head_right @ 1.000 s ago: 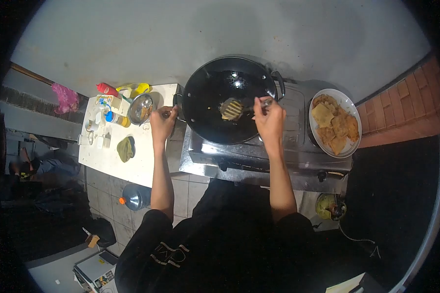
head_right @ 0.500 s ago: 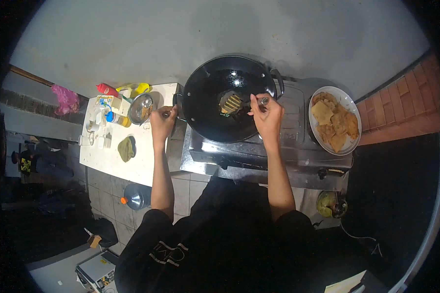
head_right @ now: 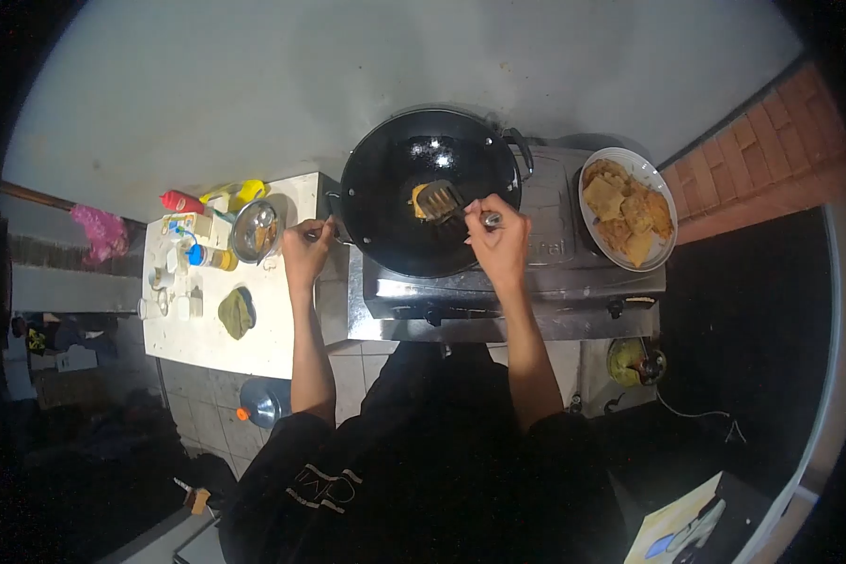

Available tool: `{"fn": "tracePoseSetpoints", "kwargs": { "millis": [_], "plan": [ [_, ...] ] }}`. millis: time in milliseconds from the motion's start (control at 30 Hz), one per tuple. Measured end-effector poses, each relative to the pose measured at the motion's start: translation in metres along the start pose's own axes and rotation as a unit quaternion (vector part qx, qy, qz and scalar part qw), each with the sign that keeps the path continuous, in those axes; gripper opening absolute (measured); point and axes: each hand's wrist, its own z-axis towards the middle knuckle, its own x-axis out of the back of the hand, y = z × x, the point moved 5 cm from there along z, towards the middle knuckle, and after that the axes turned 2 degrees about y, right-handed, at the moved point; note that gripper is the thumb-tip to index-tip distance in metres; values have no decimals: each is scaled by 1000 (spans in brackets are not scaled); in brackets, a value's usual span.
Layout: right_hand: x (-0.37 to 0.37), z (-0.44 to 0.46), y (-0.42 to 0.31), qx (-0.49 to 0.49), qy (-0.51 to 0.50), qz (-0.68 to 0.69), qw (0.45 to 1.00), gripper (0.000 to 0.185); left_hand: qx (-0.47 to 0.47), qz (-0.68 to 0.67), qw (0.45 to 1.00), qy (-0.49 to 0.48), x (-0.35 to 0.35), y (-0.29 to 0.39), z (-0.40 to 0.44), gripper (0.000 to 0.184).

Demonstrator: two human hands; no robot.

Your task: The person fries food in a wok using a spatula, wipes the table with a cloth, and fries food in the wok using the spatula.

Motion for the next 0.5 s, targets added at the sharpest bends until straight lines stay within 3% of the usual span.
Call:
{"fn": "tracePoseSetpoints", "kwargs": {
  "millis": [233, 367, 500],
  "plan": [
    [-18, -18, 2, 20, 33, -139, 990, 19, 8, -6, 999, -47, -3, -7, 6, 26],
    [-20, -22, -3, 64, 83, -151, 983, 21, 9, -20, 998, -54, -2, -6, 5, 25],
    [-21, -21, -2, 50, 81, -163, 982, 21, 4, -7, 998, -66, 2, -2, 6, 25]
  ]
}}
